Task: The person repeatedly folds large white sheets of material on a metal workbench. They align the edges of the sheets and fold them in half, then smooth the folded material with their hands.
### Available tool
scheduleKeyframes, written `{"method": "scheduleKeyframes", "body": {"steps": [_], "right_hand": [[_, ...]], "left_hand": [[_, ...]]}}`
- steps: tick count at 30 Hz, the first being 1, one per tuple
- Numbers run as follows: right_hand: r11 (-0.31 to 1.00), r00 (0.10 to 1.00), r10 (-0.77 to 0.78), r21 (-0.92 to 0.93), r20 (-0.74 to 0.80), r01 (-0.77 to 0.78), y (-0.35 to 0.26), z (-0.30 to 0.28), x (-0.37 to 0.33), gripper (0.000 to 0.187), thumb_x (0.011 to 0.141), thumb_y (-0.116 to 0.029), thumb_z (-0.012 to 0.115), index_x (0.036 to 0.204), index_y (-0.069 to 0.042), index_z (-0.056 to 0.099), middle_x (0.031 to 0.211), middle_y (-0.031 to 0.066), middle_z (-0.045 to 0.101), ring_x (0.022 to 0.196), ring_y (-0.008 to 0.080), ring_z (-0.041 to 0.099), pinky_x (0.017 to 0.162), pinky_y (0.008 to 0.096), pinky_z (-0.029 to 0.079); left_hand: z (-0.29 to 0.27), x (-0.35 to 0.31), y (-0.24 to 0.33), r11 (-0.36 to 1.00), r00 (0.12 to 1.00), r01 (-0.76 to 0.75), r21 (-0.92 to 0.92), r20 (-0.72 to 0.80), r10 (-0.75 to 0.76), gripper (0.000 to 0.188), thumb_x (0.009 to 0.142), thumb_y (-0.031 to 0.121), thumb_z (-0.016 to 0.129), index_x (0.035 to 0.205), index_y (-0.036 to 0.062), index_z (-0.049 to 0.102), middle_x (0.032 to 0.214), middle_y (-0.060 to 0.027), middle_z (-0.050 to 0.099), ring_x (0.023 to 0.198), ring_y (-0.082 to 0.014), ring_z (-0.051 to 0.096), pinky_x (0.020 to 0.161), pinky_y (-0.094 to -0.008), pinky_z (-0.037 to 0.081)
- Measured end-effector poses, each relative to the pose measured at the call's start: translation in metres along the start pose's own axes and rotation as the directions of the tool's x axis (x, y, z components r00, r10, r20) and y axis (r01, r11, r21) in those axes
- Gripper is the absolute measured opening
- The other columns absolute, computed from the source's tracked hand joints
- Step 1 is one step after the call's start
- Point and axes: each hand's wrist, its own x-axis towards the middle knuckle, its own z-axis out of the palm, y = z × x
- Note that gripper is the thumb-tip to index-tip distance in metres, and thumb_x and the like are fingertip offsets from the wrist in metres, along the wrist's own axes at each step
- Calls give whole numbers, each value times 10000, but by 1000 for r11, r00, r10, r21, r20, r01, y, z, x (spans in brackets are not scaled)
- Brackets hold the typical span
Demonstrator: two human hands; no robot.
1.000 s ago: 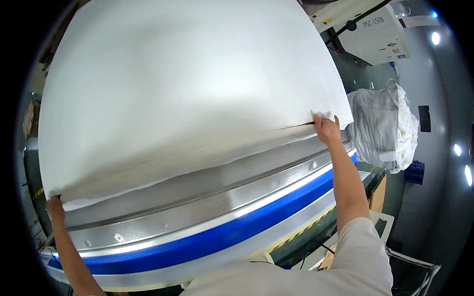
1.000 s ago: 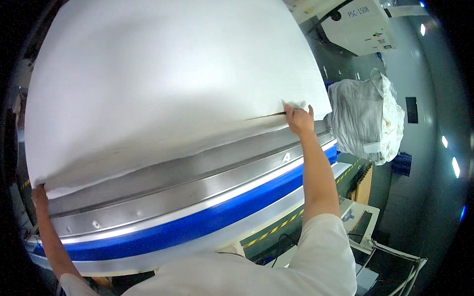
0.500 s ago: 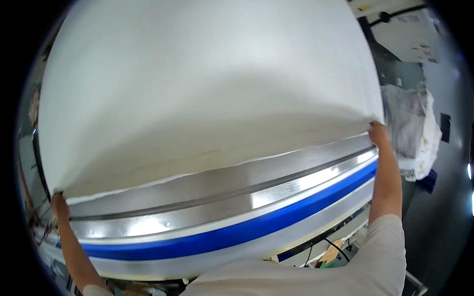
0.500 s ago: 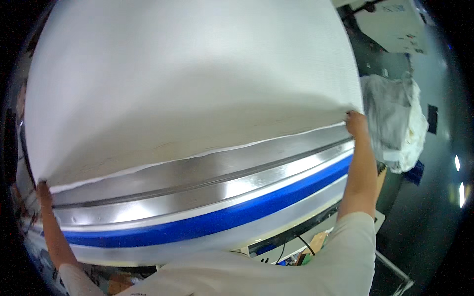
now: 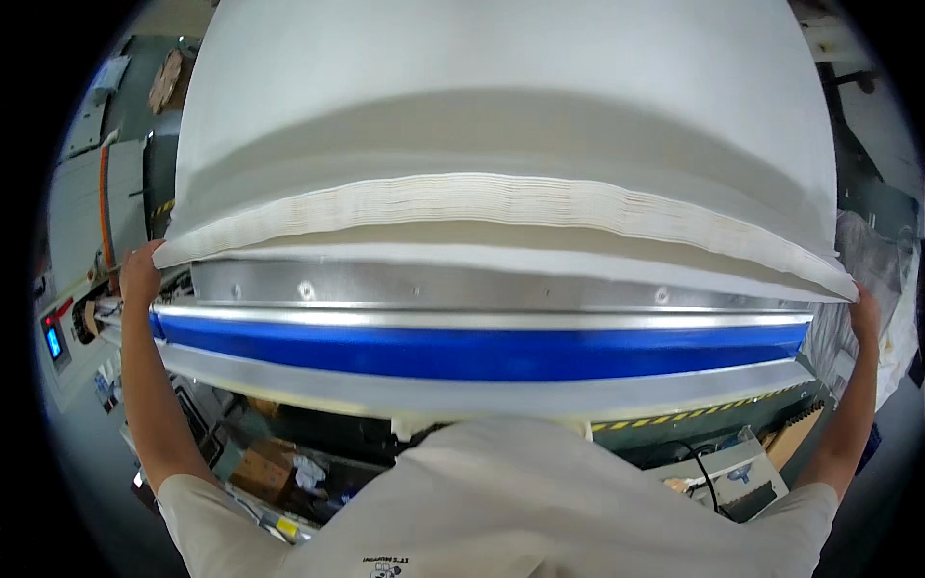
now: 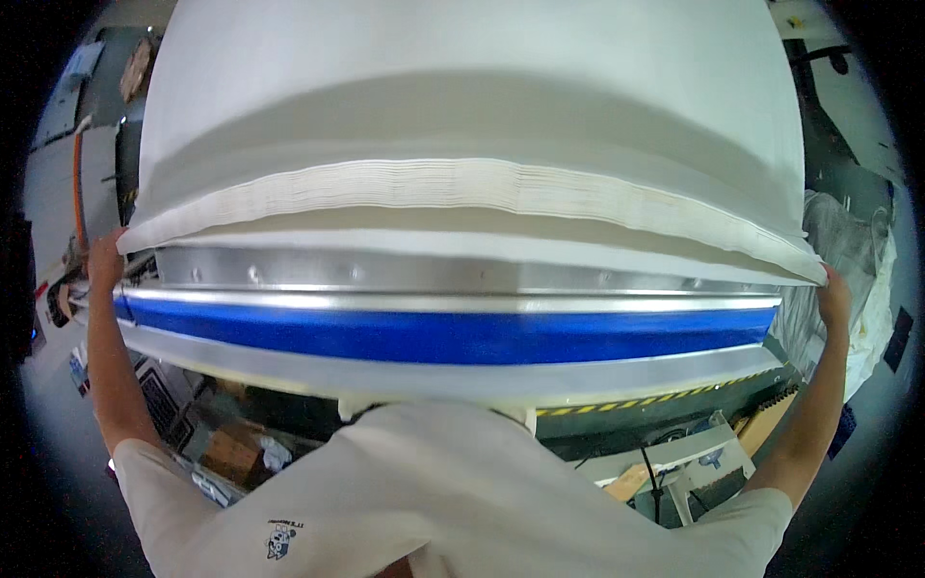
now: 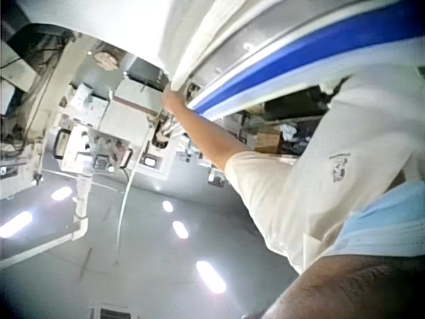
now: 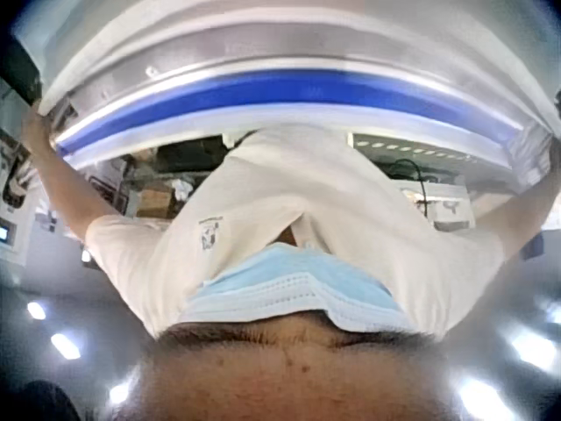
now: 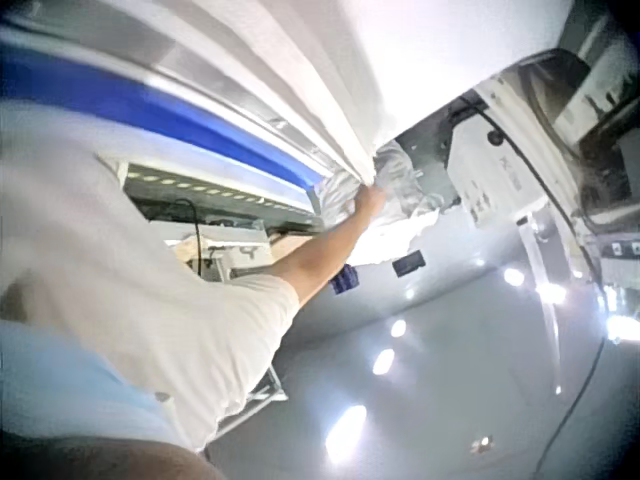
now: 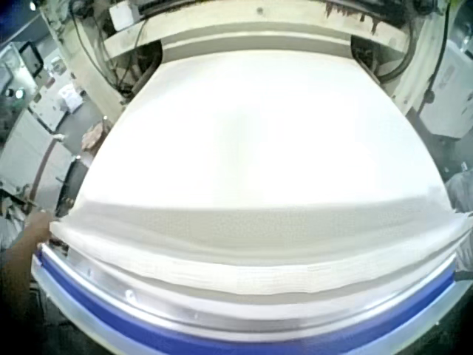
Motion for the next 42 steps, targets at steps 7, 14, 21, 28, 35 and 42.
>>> {"method": "scheduleKeyframes", "body": {"steps": [7, 14, 21, 28, 35, 42], "right_hand": [[972, 978, -97, -193, 184, 133, 4, 57, -77, 267, 791, -100, 550, 1016, -138, 686, 938, 137, 681, 896, 360, 631, 799, 456, 488], [870, 893, -114, -390, 435, 301, -3, 123, -121, 236, 838, -190, 549, 1022, -169, 695, 968, 97, 682, 917, 306, 633, 833, 453, 492], [817, 815, -41, -450, 578, 360, -14, 144, -120, 255, 933, -203, 458, 967, -77, 677, 996, 118, 664, 957, 315, 612, 879, 457, 467], [867, 855, -43, -406, 517, 289, 5, 179, -119, 164, 862, -140, 535, 935, -80, 669, 968, 128, 647, 994, 306, 600, 892, 460, 445], [740, 795, -58, -509, 604, 440, 11, 200, -127, 209, 852, -182, 538, 960, -114, 703, 967, 86, 674, 999, 277, 612, 852, 438, 489], [888, 710, -146, -226, 689, 401, -92, 150, -110, 374, 671, -216, 596, 1009, -74, 666, 1024, 180, 670, 975, 354, 632, 846, 433, 506]], "left_hand": [[61, -78, 16, 997, 910, -67, 26, 411, 51, 393, 772, 24, 520, 1119, 152, 653, 1100, -101, 663, 1061, -297, 600, 1097, -465, 305], [127, -111, 55, 922, 709, -362, 141, 683, 174, 293, 770, 84, 592, 1041, 128, 696, 1146, -103, 654, 1125, -270, 589, 1019, -454, 401], [151, -92, 84, 885, 569, -426, 185, 816, 104, 230, 825, 150, 599, 1019, 96, 711, 1122, -102, 672, 1054, -289, 634, 818, -453, 526], [159, -94, 48, 944, 804, 144, 297, 520, -287, 209, 827, 169, 586, 978, 112, 719, 1061, -112, 690, 1009, -293, 655, 806, -399, 535], [66, -80, 81, 779, 778, 608, -152, 307, -548, 282, 869, 142, 525, 1131, 94, 617, 1096, -141, 666, 1055, -313, 627, 845, -406, 509], [41, -115, 241, 657, 945, 208, -725, -26, -327, 224, 913, 188, 567, 1097, 101, 660, 983, -80, 690, 886, -247, 660, 773, -367, 509]]}}
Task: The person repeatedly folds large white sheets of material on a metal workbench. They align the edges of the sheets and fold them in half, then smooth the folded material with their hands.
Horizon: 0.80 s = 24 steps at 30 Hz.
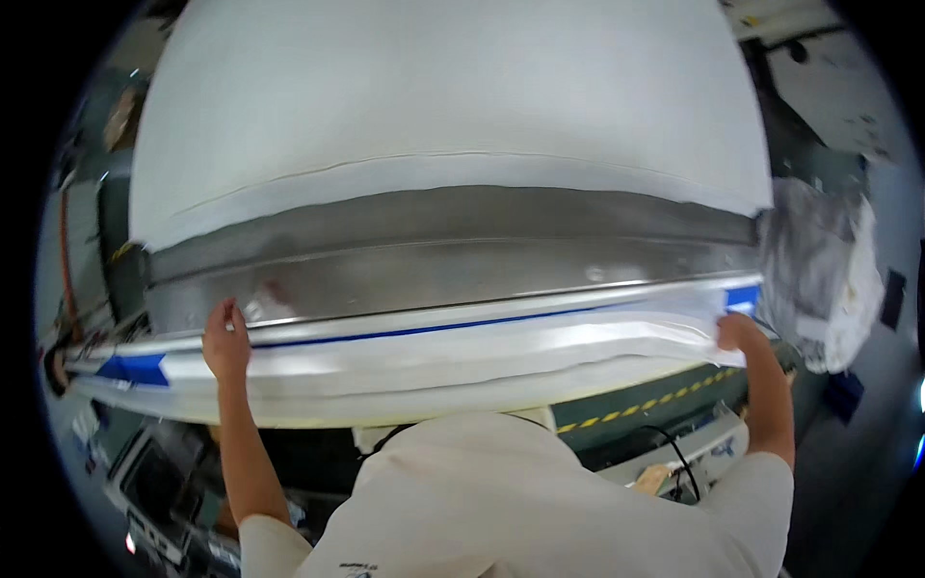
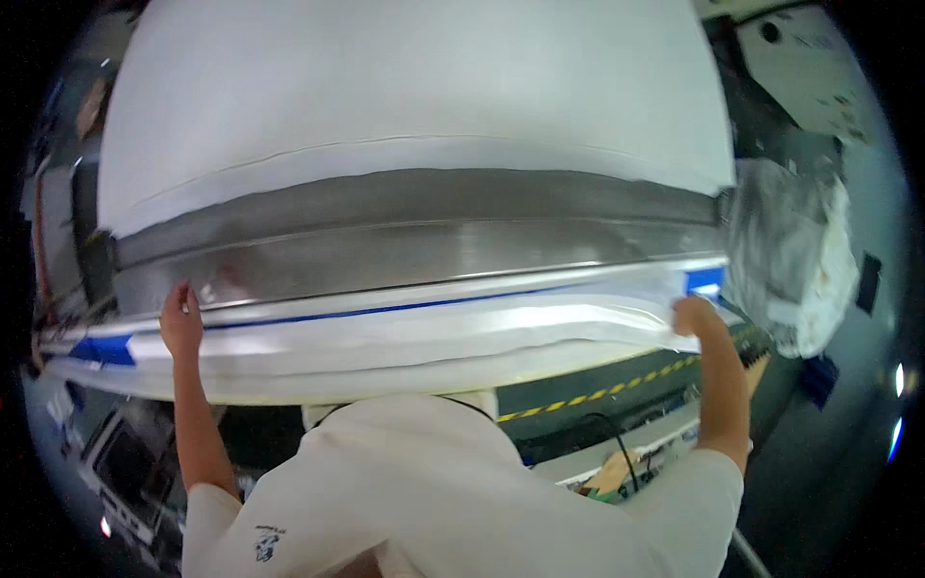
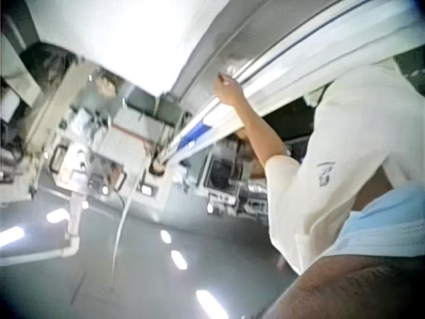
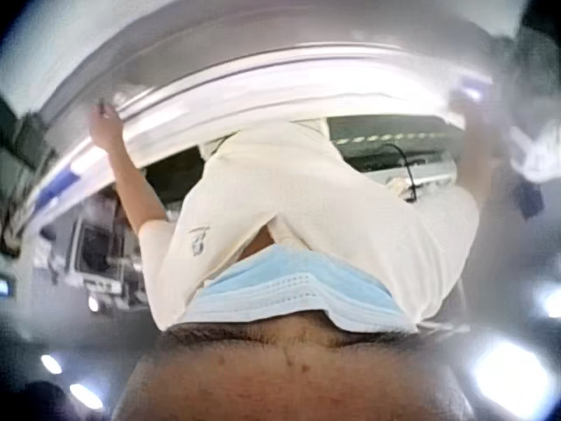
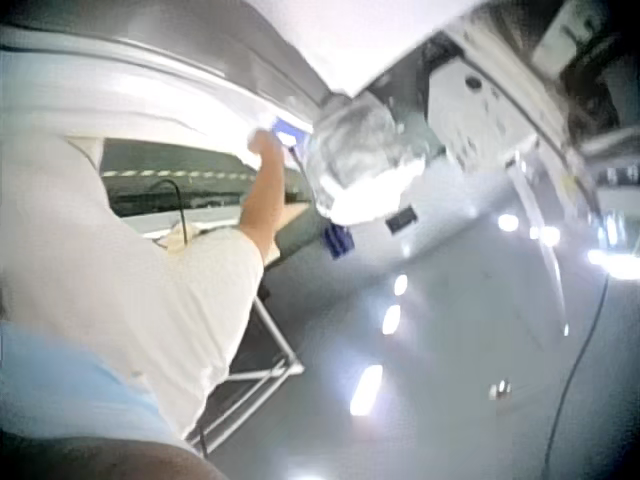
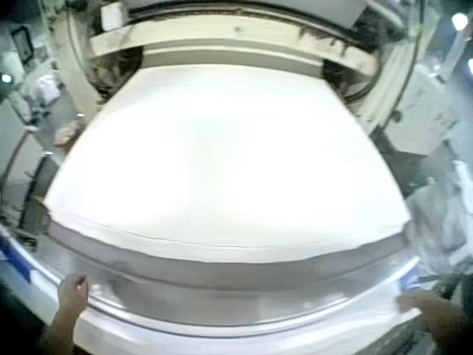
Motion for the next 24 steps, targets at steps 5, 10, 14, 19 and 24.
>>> {"method": "scheduleKeyframes", "body": {"steps": [5, 10, 14, 19, 24], "right_hand": [[975, 994, -75, 217, 77, 56, -39, -34, -46, 507, 679, -216, 655, 1160, -61, 610, 1143, 183, 635, 1063, 358, 602, 915, 434, 482], [927, 955, -297, 241, 10, 286, -55, -32, -29, 501, 699, -217, 622, 1178, -71, 611, 1142, 169, 638, 1039, 356, 608, 917, 423, 474], [908, 929, -368, 226, 31, 352, -114, -73, -58, 456, 730, -251, 580, 1155, -96, 630, 1079, 187, 651, 1005, 370, 611, 886, 433, 477], [781, 856, -514, 384, -52, 492, -150, -86, -63, 503, 705, -291, 615, 1142, -43, 621, 1071, 209, 649, 998, 376, 614, 882, 423, 478], [759, 860, -508, 496, 43, 423, -165, -87, -31, 486, 657, -352, 668, 1004, -12, 670, 983, 174, 688, 893, 333, 651, 805, 389, 510]], "left_hand": [[61, -78, 175, 804, 879, -385, -452, 86, 469, 196, 804, 58, 658, 992, 107, 675, 979, -84, 680, 863, -241, 660, 766, -348, 520], [87, -148, 309, 332, 442, -601, -727, 45, 896, 214, 839, 125, 640, 1049, 85, 641, 1056, -107, 646, 978, -303, 612, 848, -393, 496], [104, -161, 337, 301, 276, -451, -840, 189, 943, 286, 925, 247, 530, 1126, 61, 614, 1116, -154, 616, 1071, -331, 562, 930, -406, 448], [111, -155, 335, 653, -7, -406, -639, 717, 697, 417, 986, 375, 397, 1161, 54, 598, 1187, -185, 595, 1120, -357, 539, 968, -417, 417], [55, -116, 313, 634, 279, -386, -670, 570, 773, 533, 985, 503, 331, 1152, 80, 609, 1101, -179, 641, 1050, -343, 587, 930, -415, 433]]}}
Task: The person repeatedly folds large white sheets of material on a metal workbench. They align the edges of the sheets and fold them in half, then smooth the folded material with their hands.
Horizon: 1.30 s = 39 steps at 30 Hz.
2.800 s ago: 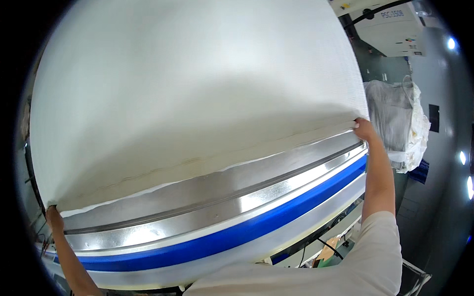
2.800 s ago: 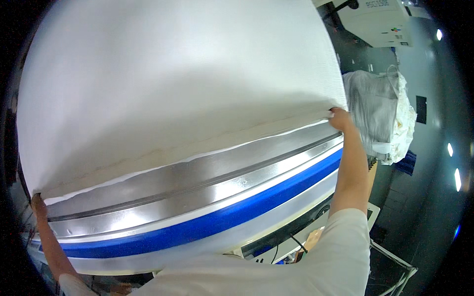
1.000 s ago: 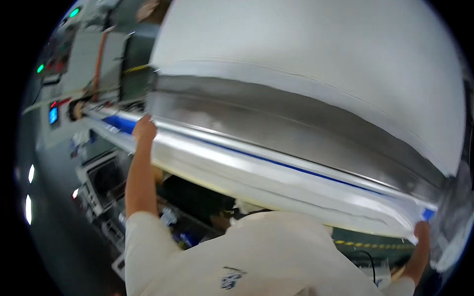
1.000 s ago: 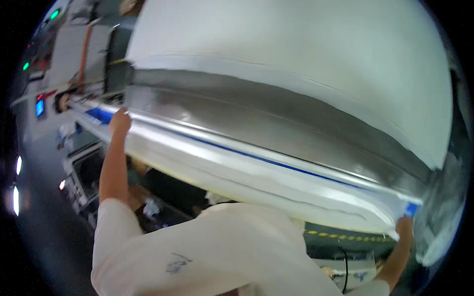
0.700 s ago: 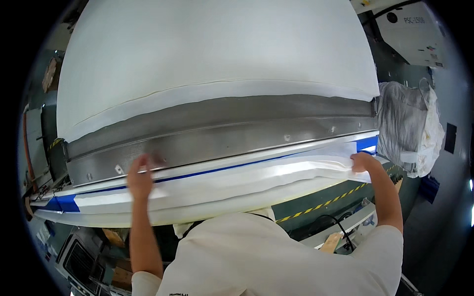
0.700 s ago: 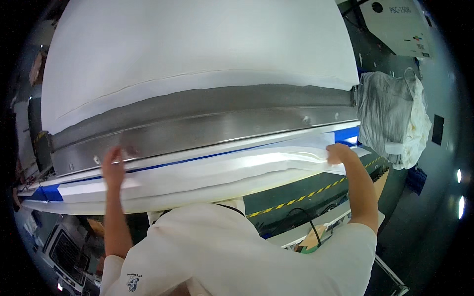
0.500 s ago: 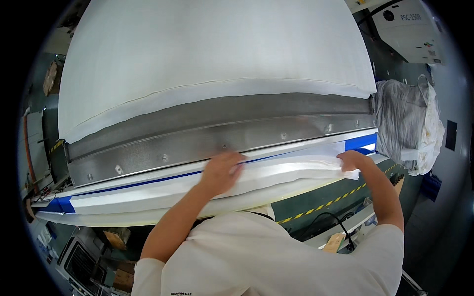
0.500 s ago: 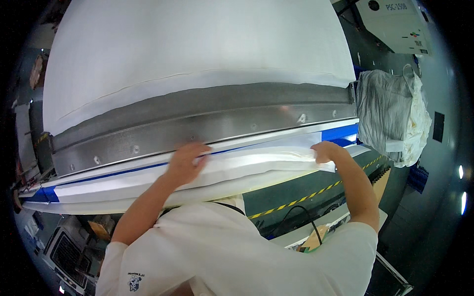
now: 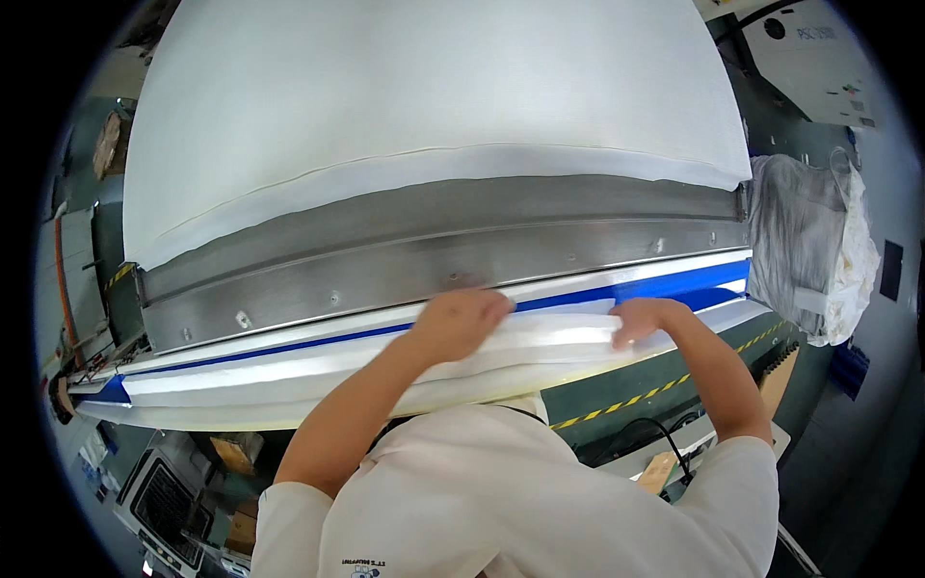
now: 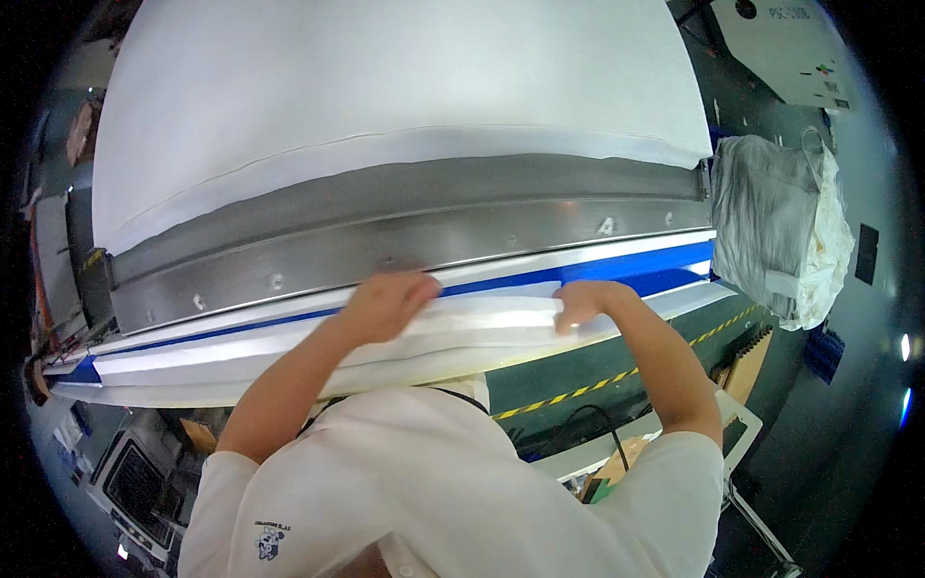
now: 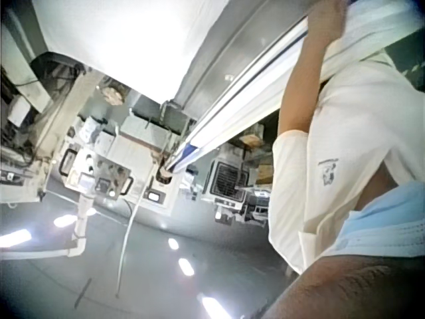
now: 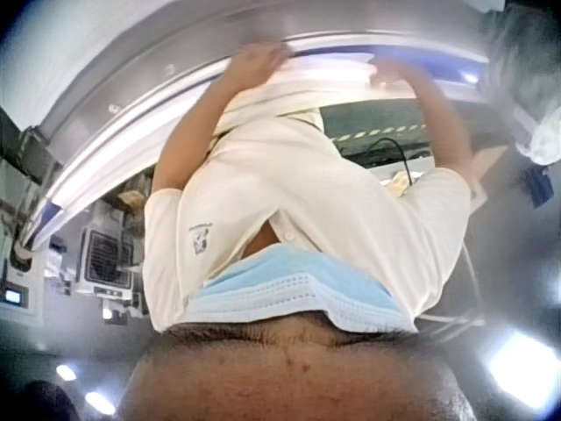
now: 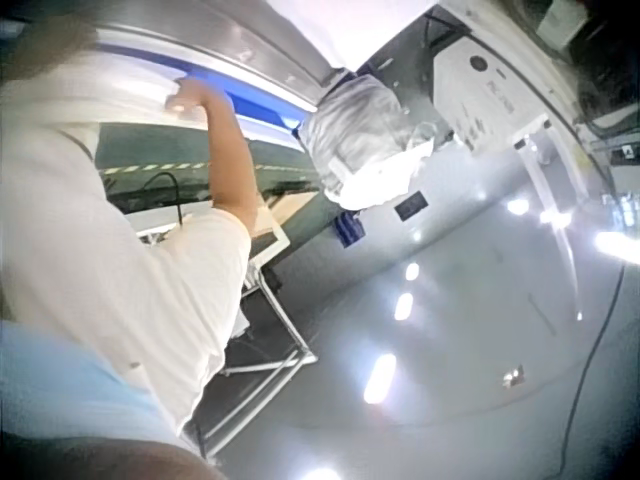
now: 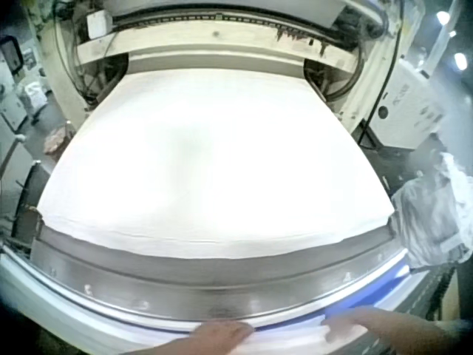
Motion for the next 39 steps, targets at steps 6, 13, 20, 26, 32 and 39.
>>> {"method": "scheduleKeyframes", "body": {"steps": [6, 13, 20, 26, 32, 39], "right_hand": [[976, 983, 180, -115, -43, -183, 10, 8, 23, 276, 642, -328, 675, 731, -69, 710, 746, 122, 695, 711, 288, 667, 639, 377, 516], [961, 950, 27, -254, -310, -110, -66, -20, 58, 192, 718, -278, 628, 662, -102, 679, 652, 85, 677, 607, 231, 659, 611, 376, 511], [912, 765, -391, -329, -512, 245, -311, -109, 91, 214, 835, -264, 561, 873, -75, 655, 792, 171, 653, 756, 375, 616, 687, 444, 489], [750, 511, -661, -445, -550, 490, -570, -158, 136, 183, 845, -241, 556, 853, -75, 632, 799, 146, 656, 752, 347, 623, 677, 432, 487], [605, 299, -765, -480, -570, 635, -710, -206, 210, 196, 813, -249, 599, 853, -65, 653, 806, 132, 673, 764, 327, 640, 700, 412, 509], [631, 311, -762, -541, -569, 556, -761, -218, 232, 211, 806, -239, 645, 856, -35, 672, 810, 85, 698, 734, 230, 656, 694, 333, 513]], "left_hand": [[-80, -77, -99, 935, 684, 55, -351, -669, -291, 357, 968, 351, 514, 1130, 53, 625, 947, -117, 663, 841, -230, 617, 789, -333, 479], [-166, -185, -258, 745, 202, 649, 154, -979, 26, 311, 887, 186, 573, 1171, 58, 577, 1209, -143, 563, 1103, -335, 521, 949, -442, 417], [-185, -192, -300, 733, 116, 658, 173, -985, 129, 383, 851, 236, 556, 1190, 57, 558, 1258, -167, 513, 1178, -352, 467, 1025, -472, 347], [-184, -203, -302, 813, 78, 568, 133, -991, 108, 419, 831, 233, 559, 1213, 64, 542, 1275, -172, 499, 1236, -346, 437, 1054, -482, 324], [-192, -196, -292, 840, 100, 532, 100, -993, 55, 434, 821, 208, 562, 1231, 68, 529, 1290, -160, 488, 1243, -339, 432, 1049, -484, 332], [-195, -203, -299, 850, 127, 523, 63, -992, -5, 459, 820, 223, 576, 1249, 71, 519, 1312, -173, 467, 1253, -343, 421, 1070, -477, 303]]}}
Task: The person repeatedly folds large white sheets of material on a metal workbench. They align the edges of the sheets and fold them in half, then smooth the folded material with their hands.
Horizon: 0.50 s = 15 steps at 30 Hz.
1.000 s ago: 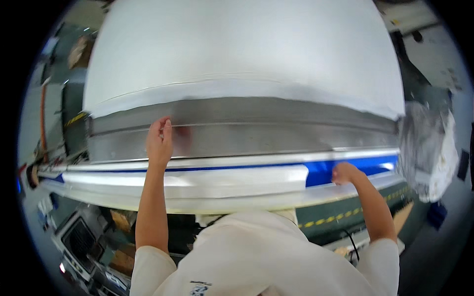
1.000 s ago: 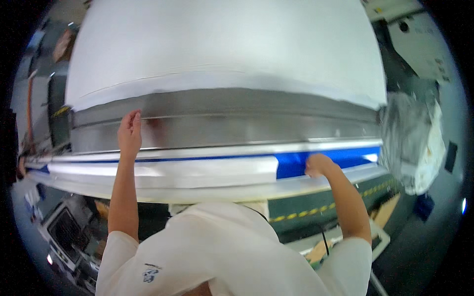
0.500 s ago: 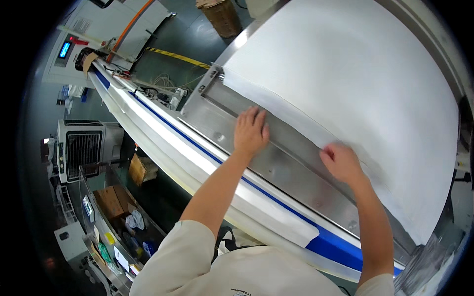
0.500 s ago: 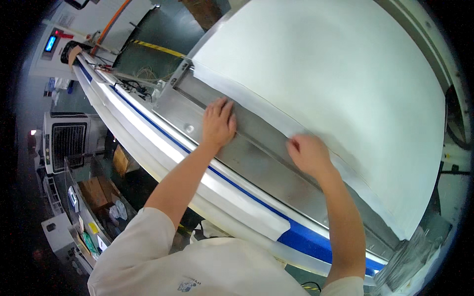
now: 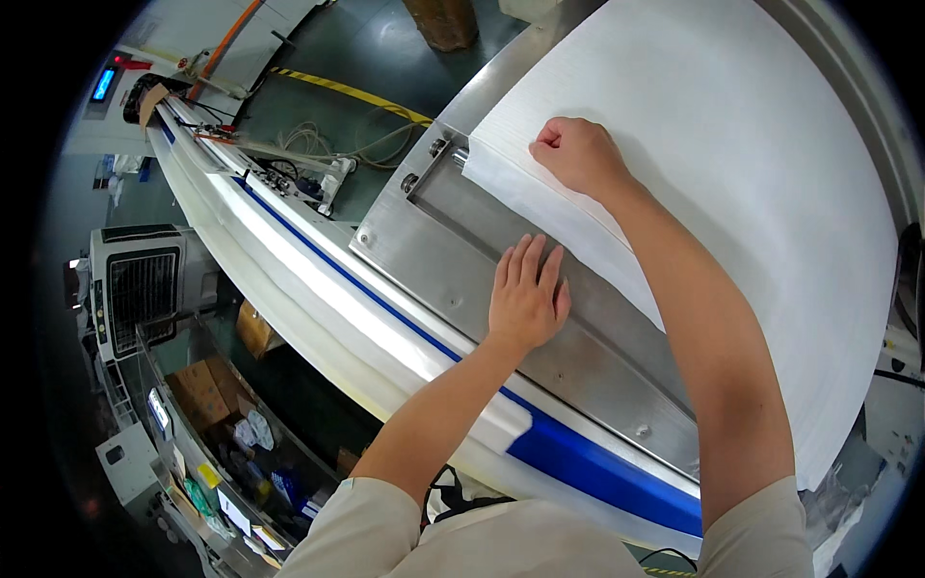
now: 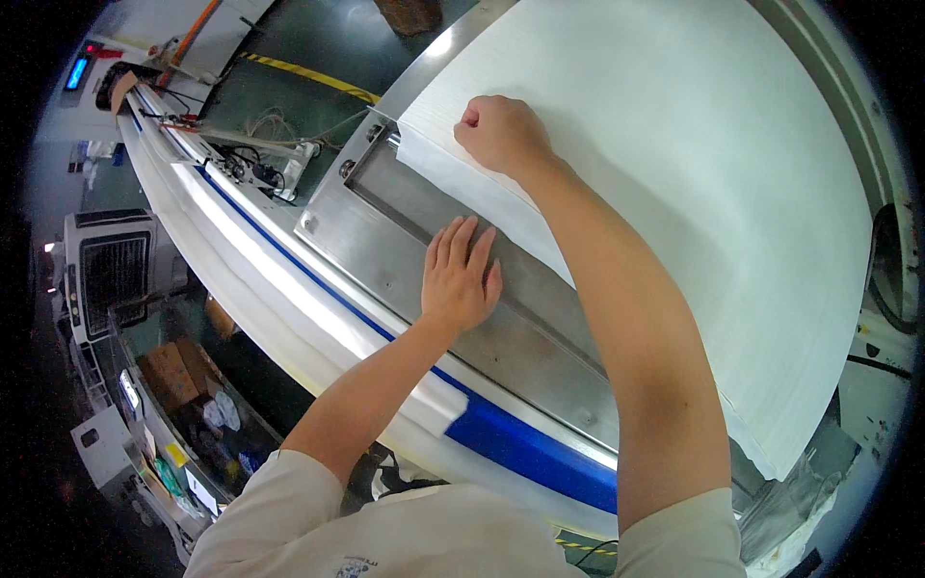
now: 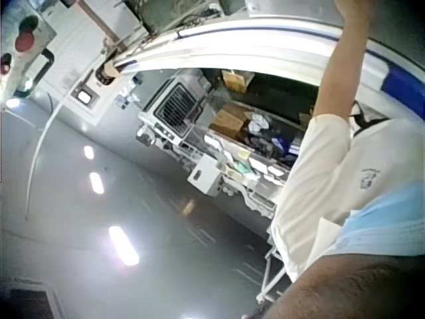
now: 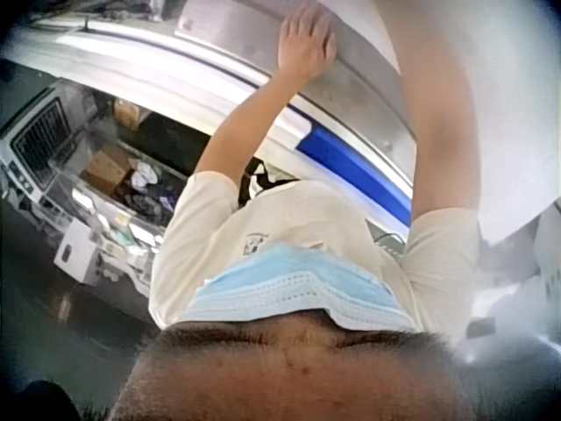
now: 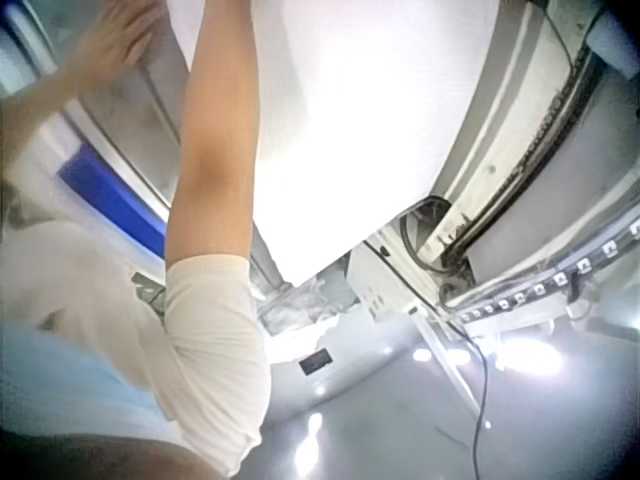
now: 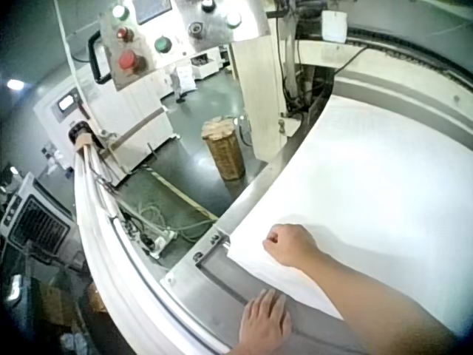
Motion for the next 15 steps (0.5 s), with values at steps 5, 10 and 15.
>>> {"method": "scheduleKeyframes", "body": {"steps": [5, 10, 15], "right_hand": [[998, 998, 56, -25, -35, -57, 0, 0, 0, 193, 798, -255, 640, 844, -73, 684, 788, 68, 696, 729, 227, 655, 693, 341, 514], [995, 991, 93, -30, -94, -96, 4, 0, -3, 168, 794, -260, 637, 832, -104, 687, 759, 48, 690, 720, 234, 651, 679, 348, 512], [994, 988, 79, -68, -134, -89, 5, 3, -3, 166, 792, -274, 642, 830, -120, 690, 749, 46, 687, 714, 237, 650, 665, 355, 510]], "left_hand": [[-1, 1, 3, 999, 1000, 1, -51, 1, -1, 464, 815, 200, 586, 1253, 66, 518, 1304, -175, 473, 1249, -355, 421, 1069, -474, 299], [-8, 17, -7, 974, 995, 29, -223, -84, -49, 477, 800, 151, 592, 1261, 60, 509, 1313, -173, 471, 1249, -360, 422, 1069, -471, 298], [-36, 101, -52, 974, 948, -142, 176, -259, 185, 545, 749, 92, 594, 1285, 120, 496, 1342, -168, 460, 1190, -350, 469, 1001, -466, 364]]}}
